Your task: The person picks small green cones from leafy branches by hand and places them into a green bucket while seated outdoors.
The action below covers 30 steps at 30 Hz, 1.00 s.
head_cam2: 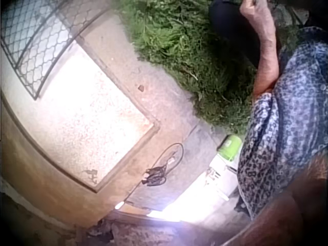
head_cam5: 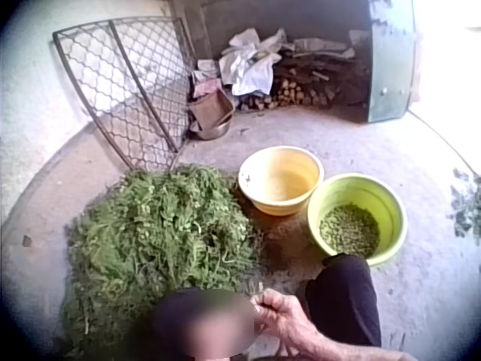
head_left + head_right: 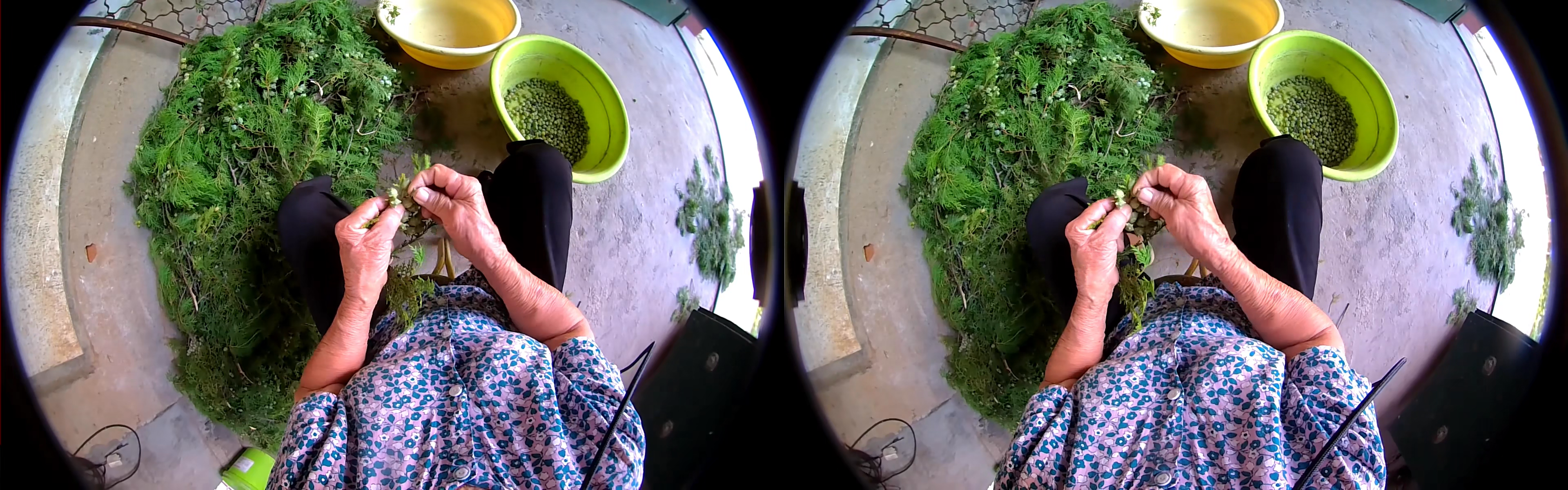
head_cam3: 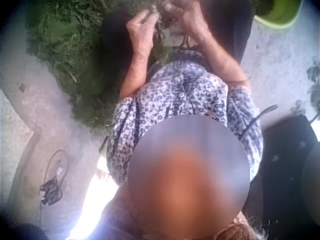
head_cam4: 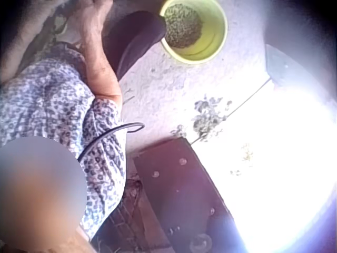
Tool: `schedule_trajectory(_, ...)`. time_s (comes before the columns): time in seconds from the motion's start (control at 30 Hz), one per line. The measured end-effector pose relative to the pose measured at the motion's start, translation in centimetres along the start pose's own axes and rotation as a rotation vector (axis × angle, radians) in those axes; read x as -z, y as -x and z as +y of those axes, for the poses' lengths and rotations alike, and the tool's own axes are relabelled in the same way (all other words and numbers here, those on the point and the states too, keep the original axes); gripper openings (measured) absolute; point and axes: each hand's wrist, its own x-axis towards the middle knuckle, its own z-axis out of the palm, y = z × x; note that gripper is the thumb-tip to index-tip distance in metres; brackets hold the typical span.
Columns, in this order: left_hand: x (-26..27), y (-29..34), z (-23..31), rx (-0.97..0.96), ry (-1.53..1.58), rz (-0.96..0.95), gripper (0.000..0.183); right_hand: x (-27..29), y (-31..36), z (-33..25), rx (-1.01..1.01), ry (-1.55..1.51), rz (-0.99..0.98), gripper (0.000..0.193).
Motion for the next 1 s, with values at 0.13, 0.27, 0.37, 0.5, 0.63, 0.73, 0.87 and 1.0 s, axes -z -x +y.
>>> schedule_trajectory(0.13, 0.5, -0.3, -0.2, -0.041, -0.057, 0.014, 0.007, 0.9, -0.2, -0.6, -0.107, -0.246, -0.073, 0.010)
schedule_trajectory(0.27, 0.1, -0.6, -0.5, -0.153, -0.165, 0.057, 0.008, 0.7, -0.2, -0.9, -0.162, -0.322, -0.135, 0.012)
schedule_trajectory(0.37, 0.1, -0.9, -0.8, -0.370, -0.360, 0.093, 0.005, 0.6, -0.3, -0.8, -0.239, -0.410, -0.119, 0.013)
schedule_trajectory(0.5, 0.0, -0.9, -1.1, -0.448, -0.483, 0.093, 0.009, -0.5, 0.0, 0.5, -0.031, -0.235, -0.100, 0.019)
schedule_trajectory(0.63, -0.3, -0.7, -0.8, -0.559, -0.545, 0.084, 0.014, -0.6, -0.2, 1.0, -0.001, 0.036, -0.012, 0.014)
schedule_trajectory(0.73, -0.6, -0.6, -0.4, -0.533, -0.485, 0.074, 0.012, -0.4, -0.4, 0.8, -0.025, 0.060, -0.005, 0.010)
schedule_trajectory(0.87, -0.4, -0.7, -0.4, -0.504, -0.518, 0.048, 0.007, -0.1, -0.3, 0.0, -0.112, 0.119, -0.051, 0.011)
schedule_trajectory(1.0, 0.1, -0.9, -0.4, -0.321, -0.355, -0.006, 0.006, 0.5, -0.3, 0.0, -0.251, -0.186, -0.132, 0.016)
